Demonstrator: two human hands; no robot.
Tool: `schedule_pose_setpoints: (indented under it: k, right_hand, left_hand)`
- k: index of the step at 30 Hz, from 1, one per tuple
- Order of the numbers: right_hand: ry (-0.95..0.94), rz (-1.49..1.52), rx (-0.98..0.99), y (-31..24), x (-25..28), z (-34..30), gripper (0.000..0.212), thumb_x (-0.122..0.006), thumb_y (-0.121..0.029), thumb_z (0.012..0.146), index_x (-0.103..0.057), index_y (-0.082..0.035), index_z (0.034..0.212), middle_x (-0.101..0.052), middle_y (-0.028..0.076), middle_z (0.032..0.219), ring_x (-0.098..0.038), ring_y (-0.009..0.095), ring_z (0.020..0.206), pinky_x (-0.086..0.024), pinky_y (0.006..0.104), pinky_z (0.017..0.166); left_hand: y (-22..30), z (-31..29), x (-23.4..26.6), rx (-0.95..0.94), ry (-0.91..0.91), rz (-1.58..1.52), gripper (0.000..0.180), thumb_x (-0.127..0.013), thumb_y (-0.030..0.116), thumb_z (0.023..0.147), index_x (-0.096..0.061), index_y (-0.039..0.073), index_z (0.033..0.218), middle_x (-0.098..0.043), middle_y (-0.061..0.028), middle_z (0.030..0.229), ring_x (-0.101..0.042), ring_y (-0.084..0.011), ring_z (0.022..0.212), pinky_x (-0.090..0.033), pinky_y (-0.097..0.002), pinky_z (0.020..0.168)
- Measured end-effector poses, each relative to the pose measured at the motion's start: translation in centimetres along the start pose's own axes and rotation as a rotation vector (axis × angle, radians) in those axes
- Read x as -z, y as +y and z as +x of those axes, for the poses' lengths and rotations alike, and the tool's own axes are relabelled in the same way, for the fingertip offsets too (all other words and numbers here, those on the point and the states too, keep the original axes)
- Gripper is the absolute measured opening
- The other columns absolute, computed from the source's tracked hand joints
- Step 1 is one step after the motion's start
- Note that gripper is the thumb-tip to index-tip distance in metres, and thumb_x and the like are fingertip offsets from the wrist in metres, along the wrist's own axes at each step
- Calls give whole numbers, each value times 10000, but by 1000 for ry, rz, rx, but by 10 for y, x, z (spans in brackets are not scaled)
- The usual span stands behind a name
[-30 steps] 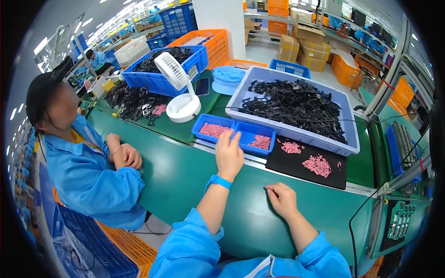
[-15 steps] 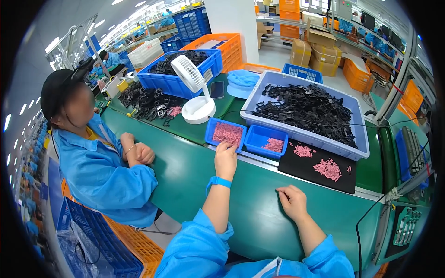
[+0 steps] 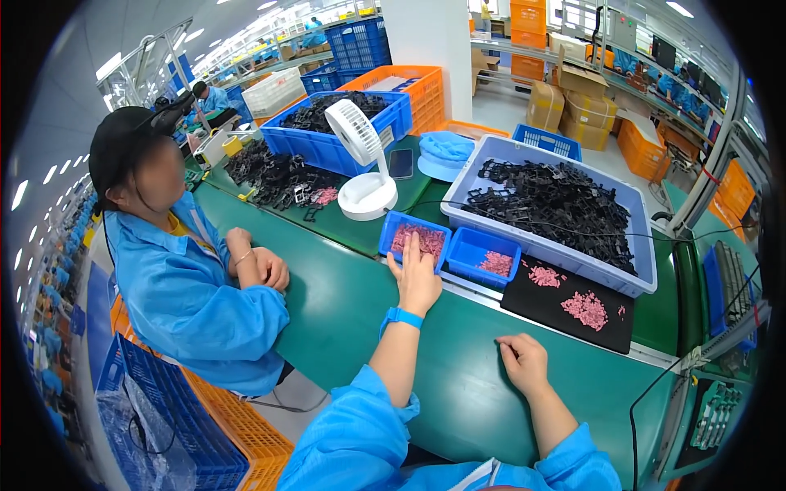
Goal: The person assembles electronic components and plastic parts onto circuit boards by hand, taking them from a tray and placing them onto PCBs on a conveyor belt.
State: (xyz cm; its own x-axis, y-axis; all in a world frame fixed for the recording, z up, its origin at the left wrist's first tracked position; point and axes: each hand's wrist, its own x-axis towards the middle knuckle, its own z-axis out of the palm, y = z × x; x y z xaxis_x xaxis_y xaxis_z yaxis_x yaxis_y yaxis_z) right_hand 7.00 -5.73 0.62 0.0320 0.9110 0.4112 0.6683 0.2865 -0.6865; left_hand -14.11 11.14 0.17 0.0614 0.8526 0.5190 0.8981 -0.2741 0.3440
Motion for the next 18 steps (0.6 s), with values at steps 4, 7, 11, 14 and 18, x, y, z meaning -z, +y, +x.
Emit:
schedule_pose_setpoints:
  k: [4, 7, 11, 14, 18]
  right_hand:
    - [6, 3, -6, -1, 0, 0, 68, -637, -95, 806, -699, -81, 832, -598, 83, 703, -593, 258, 656, -466, 352, 582]
    - [16, -12, 1, 0, 2, -1, 69, -638, -95, 805, -699, -83, 834, -598, 83, 703, -592, 260, 652, -466, 353, 582]
    - [8, 2, 3, 0, 0, -1, 69, -641, -98, 802, -698, -86, 839, -609, 82, 716, -607, 267, 670, -480, 358, 599]
    - [20, -18, 1, 1, 1, 1, 70, -641, -111, 804, -697, -95, 843, -621, 79, 732, -620, 267, 695, -494, 362, 616]
    - [15, -16, -5, 4, 1, 0, 75, -631, -133, 815, -693, -113, 853, -619, 72, 736, -620, 268, 707, -497, 368, 620]
  left_hand:
    - [-3, 0, -3, -16, 26, -43, 208, -623, 36, 692, -623, 52, 900, -533, -148, 1259, -471, -279, 1221, -124, -651, 1073]
    - [-4, 3, -7, -57, 15, -35, 209, -623, 41, 697, -620, 58, 905, -561, -131, 1215, -488, -269, 1193, -134, -648, 1072]
    - [-8, 1, -6, -78, 110, -12, 235, -601, 27, 727, -625, 74, 956, -580, -116, 1190, -481, -275, 1214, -149, -644, 1067]
    - [-1, 4, -6, -79, 104, -18, 275, -584, 11, 755, -623, 65, 1021, -561, -121, 1225, -442, -293, 1265, -134, -641, 1069]
    - [18, 6, -3, -91, 132, -39, 526, -568, -5, 745, -497, 52, 1263, -414, -136, 1408, -293, -323, 1379, -117, -623, 1079]
